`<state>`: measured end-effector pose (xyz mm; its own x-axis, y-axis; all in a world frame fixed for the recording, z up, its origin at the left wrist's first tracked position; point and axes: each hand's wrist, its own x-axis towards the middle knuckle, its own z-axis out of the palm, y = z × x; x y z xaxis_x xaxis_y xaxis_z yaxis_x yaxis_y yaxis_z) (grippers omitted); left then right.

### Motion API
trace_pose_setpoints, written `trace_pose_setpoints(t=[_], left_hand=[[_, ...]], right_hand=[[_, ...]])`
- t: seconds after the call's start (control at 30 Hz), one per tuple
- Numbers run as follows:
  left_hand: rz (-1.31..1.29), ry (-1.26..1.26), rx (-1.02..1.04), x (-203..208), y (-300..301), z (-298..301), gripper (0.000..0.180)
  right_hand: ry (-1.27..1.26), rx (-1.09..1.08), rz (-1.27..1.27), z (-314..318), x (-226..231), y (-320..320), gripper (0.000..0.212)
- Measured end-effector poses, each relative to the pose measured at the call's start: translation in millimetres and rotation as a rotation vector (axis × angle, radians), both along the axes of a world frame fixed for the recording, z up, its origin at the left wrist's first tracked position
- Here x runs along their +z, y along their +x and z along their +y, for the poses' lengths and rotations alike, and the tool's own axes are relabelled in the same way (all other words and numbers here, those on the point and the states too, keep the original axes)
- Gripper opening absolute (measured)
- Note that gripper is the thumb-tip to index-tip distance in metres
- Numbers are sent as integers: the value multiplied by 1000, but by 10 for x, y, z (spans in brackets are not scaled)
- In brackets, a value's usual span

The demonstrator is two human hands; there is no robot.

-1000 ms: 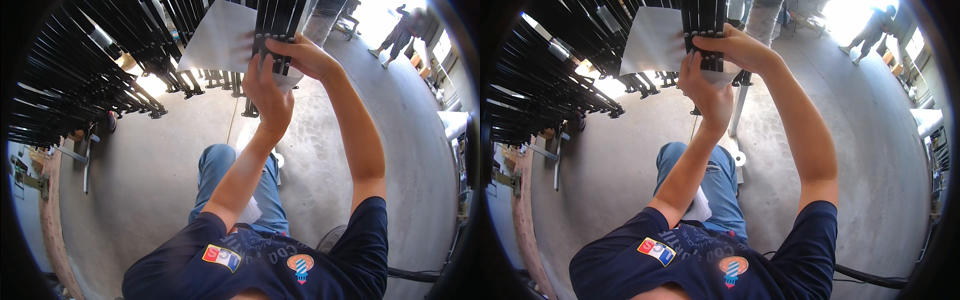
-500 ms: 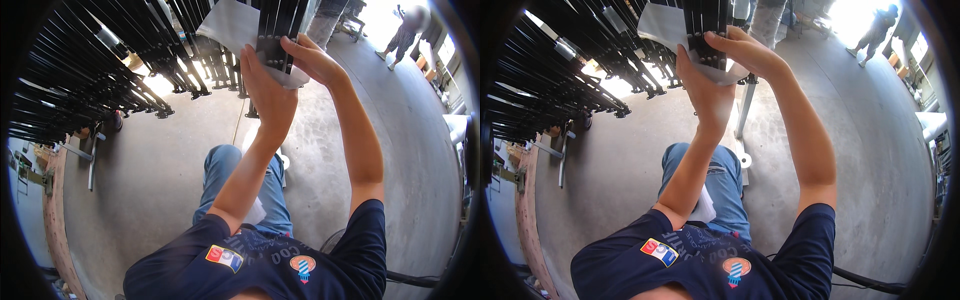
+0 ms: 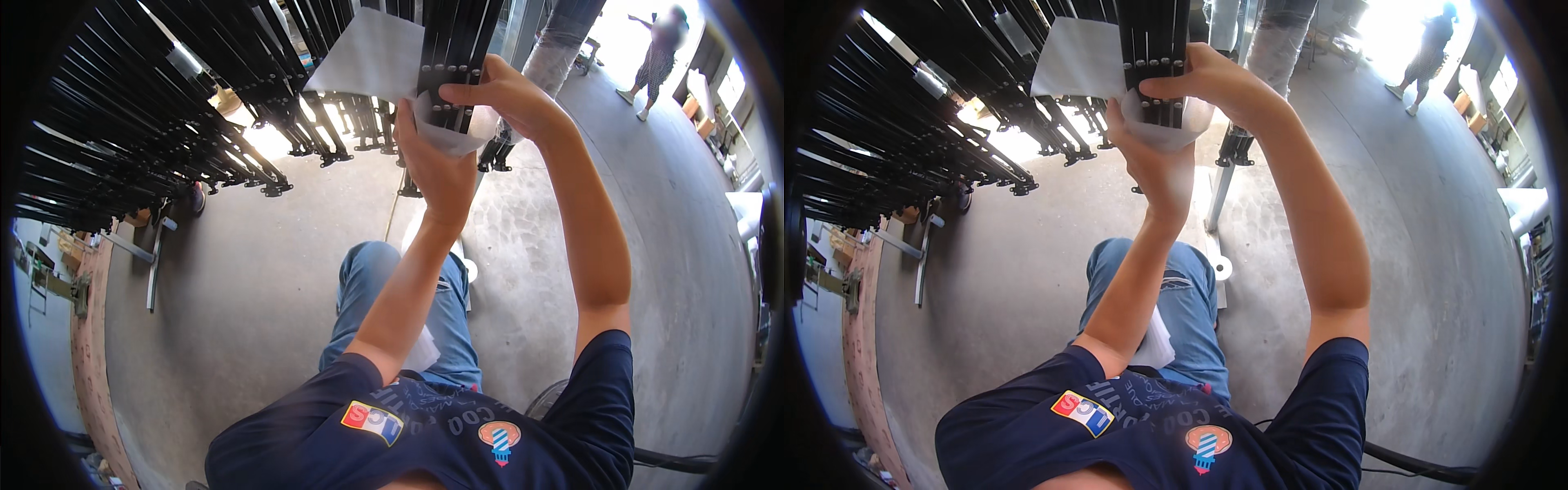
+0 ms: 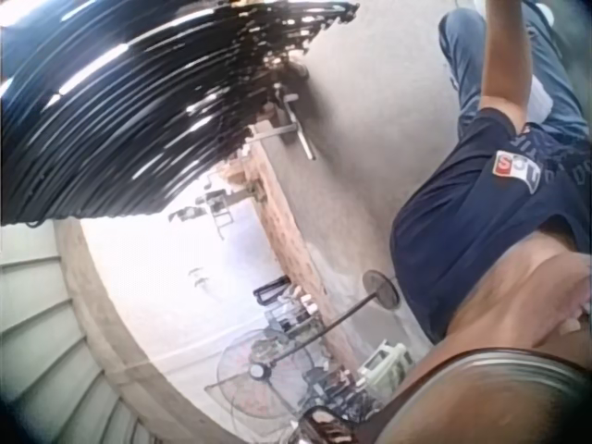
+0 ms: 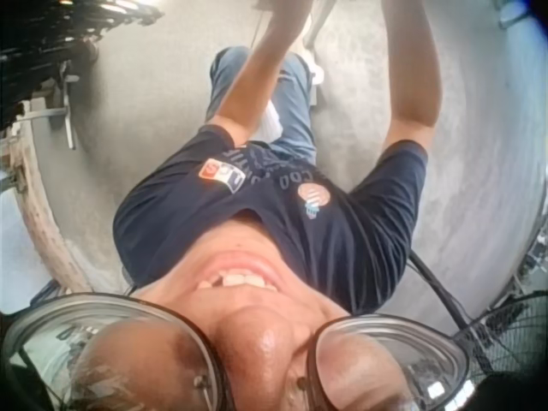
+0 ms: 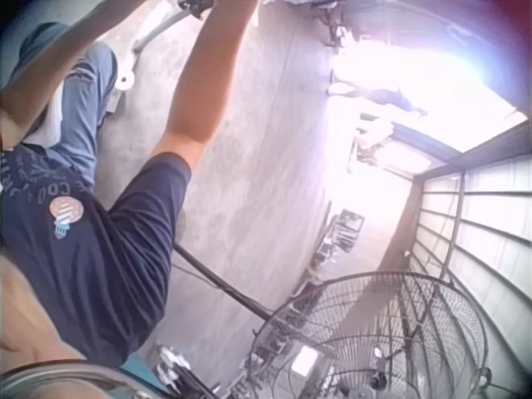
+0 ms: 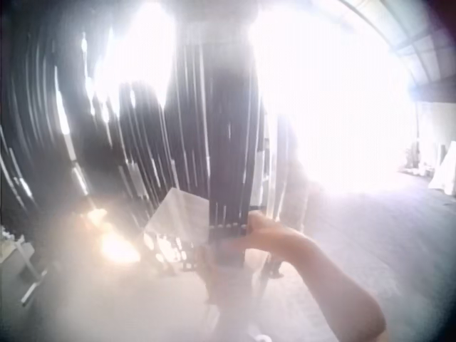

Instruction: The person is wrapping the legs of metal tripods with protective material. They place a foam sheet around a tripod leg and then secure it by wrapping plastic film around it using a roll.

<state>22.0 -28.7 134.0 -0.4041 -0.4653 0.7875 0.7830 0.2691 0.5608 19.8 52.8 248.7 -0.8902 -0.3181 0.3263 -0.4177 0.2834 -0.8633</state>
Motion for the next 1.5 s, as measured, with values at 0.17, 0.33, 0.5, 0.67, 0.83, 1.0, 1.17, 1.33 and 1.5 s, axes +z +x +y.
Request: trace_pose_setpoints(t=[0.17,0.33,0.5,0.67,0.83,1.0,1.17,1.33,1.5], left_hand=[[-100,-85,38,54,40,-52,80],[-116,-124,43,17,39,-31,86],[-28,-48,48,29,11,-13,78],[-80,-34,17,31,35,-70,77],[-129,-153,-134,-39,102,-153,82],[-54,-315,-297,-136,160,-401,68],[-249,108,-632,-56,8,-670,45],[-164,160,-802,351,-253,-822,43],[-41,423,-1014,367,-117,-887,22]], right_hand=[[64,-45,-38,7,57,34,55],[149,-6,-17,97,12,-24,57],[32,-367,536,106,-227,204,34],[-212,-667,35,-89,-892,688,26],[-442,-273,333,-377,-1102,420,50],[-589,-108,138,-266,-1047,306,52],[-699,-103,125,-162,-942,231,50],[-692,-110,133,-171,-907,224,45],[-689,-130,159,-166,-916,217,40]])
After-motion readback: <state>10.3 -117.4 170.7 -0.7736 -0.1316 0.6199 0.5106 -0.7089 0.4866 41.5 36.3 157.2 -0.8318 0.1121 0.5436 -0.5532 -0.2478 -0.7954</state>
